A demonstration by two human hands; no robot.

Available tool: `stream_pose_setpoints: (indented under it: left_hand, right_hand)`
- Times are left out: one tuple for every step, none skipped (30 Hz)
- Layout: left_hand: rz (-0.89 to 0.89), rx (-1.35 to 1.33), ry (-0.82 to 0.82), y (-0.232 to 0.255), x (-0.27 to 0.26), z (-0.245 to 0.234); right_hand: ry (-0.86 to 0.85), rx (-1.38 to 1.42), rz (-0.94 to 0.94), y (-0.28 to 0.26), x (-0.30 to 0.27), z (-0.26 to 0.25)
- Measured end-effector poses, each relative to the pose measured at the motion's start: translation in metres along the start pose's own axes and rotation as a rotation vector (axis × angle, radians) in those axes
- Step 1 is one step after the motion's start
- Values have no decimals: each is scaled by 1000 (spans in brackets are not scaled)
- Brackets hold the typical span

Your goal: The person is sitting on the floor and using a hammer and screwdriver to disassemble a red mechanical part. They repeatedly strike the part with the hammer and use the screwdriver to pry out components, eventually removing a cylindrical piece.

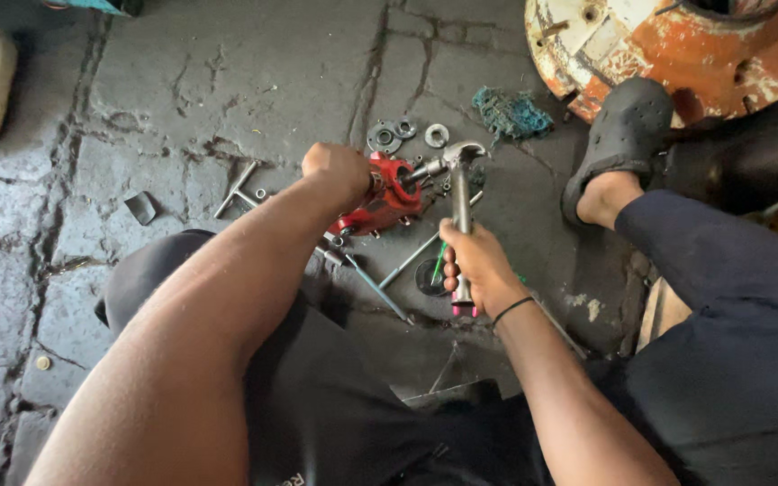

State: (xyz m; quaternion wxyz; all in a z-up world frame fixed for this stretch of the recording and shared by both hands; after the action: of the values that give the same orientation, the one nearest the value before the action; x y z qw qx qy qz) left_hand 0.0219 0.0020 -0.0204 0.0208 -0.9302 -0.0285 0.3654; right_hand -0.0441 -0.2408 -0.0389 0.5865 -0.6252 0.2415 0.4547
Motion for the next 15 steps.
stream_pose_setpoints:
  left_hand:
    - [2,-3,-11,2,0,2]
    - [4,-5,-23,5,0,4]
    - [6,-9,-27,7,2,4]
    - [33,19,-20,10,4,4]
    - [61,43,-15,15,6,7]
    - [89,68,-10,19,9,8]
    - [99,75,-21,22,13,10]
    - [110,83,-32,24,18,11]
    - [115,91,-48,25,20,12]
    - [129,100,-23,27,21,12]
    - [142,114,2,26,22,8]
    - [154,128,28,25,20,4]
    - [157,79,18,25,17,1]
    - [160,29,8,25,12,-2]
    - [172,-19,1,30,8,-5]
  right_hand:
    - [3,4,12,1,1,-1]
    - [6,8,24,2,2,-1]
    - [10,11,30,0,3,-1]
    - [15,0,19,-2,5,0]
    - [22,-14,11,-3,6,-1]
    - [30,-28,4,-3,6,-1]
    - [35,-16,9,-3,8,-2]
    - [40,-4,14,-2,9,-4]
    - [40,8,21,0,10,-3]
    - [60,10,28,3,11,-5]
    - [77,16,32,4,14,-4]
    - [95,22,36,6,16,-5]
    - [75,51,47,9,19,-7]
    - [55,79,58,12,22,-11]
    - [44,112,67,16,25,-17]
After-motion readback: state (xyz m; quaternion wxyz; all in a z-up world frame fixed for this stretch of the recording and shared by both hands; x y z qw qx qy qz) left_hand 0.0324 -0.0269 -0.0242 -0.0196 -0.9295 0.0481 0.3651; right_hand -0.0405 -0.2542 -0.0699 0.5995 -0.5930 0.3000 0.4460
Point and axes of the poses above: each hand's wrist, its own x-axis towards the middle knuckle, its own z-axis out of the palm, y = z × x, the point moved 3 cm from there along x, towards the middle knuckle, and after that the axes turned 10 degrees about -x, right-handed, at the moved point
